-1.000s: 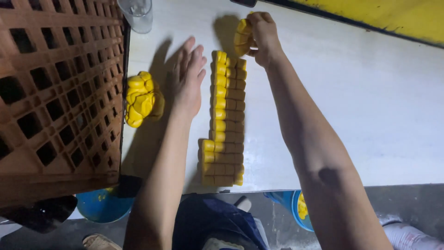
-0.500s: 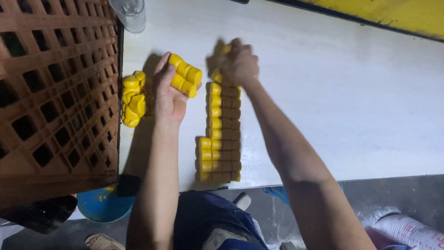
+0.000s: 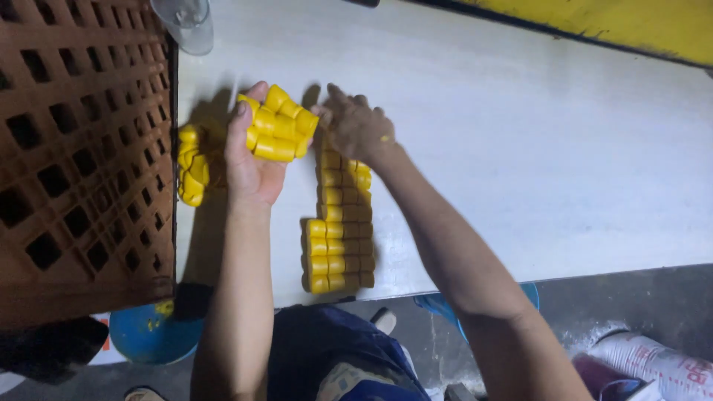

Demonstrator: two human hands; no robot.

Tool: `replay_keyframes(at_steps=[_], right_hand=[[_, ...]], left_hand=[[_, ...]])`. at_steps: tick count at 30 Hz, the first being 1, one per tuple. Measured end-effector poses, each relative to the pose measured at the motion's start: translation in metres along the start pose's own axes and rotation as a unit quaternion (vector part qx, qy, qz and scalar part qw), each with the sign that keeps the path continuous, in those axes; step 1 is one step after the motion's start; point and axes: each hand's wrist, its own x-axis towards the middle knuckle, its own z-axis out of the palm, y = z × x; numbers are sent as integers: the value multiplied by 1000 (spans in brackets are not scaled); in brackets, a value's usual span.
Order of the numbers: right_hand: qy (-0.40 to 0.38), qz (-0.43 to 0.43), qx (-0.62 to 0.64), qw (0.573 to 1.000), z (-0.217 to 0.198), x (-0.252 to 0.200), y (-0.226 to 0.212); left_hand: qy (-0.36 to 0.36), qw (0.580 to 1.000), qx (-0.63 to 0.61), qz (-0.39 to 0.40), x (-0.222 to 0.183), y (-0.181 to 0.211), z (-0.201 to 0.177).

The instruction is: Gathering small pre-cut dough pieces from a work table and placing them into a blue bucket.

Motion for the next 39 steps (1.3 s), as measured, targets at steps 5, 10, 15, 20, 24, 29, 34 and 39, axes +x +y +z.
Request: replay_keyframes(at_steps=[5, 10, 15, 20, 24, 29, 34, 39], right_hand=[[48, 52, -5, 998, 29, -16, -26], [120, 124, 169, 970, 49, 14, 41], [101, 106, 639, 755, -34, -41, 28], [87, -91, 335, 934, -73, -81, -27], [240, -49, 115, 963, -13, -26, 19], [230, -175, 175, 941, 72, -2, 34], [175, -84, 519, 832, 24, -5, 40], [107, -277, 363, 883, -49, -64, -14]], left_hand=[[9, 998, 49, 45, -18, 4, -19], [2, 997, 67, 38, -33, 10, -18], [-71, 996, 50, -29, -32, -2, -15], [-124, 987, -82, -59, -21, -23, -11], [-177, 979, -100, -31, -37, -2, -12], [-198, 975, -94, -30, -56, 15, -8], [-147, 982, -105, -60, -58, 11, -11], [-222, 949, -172, -145, -48, -12, -37]])
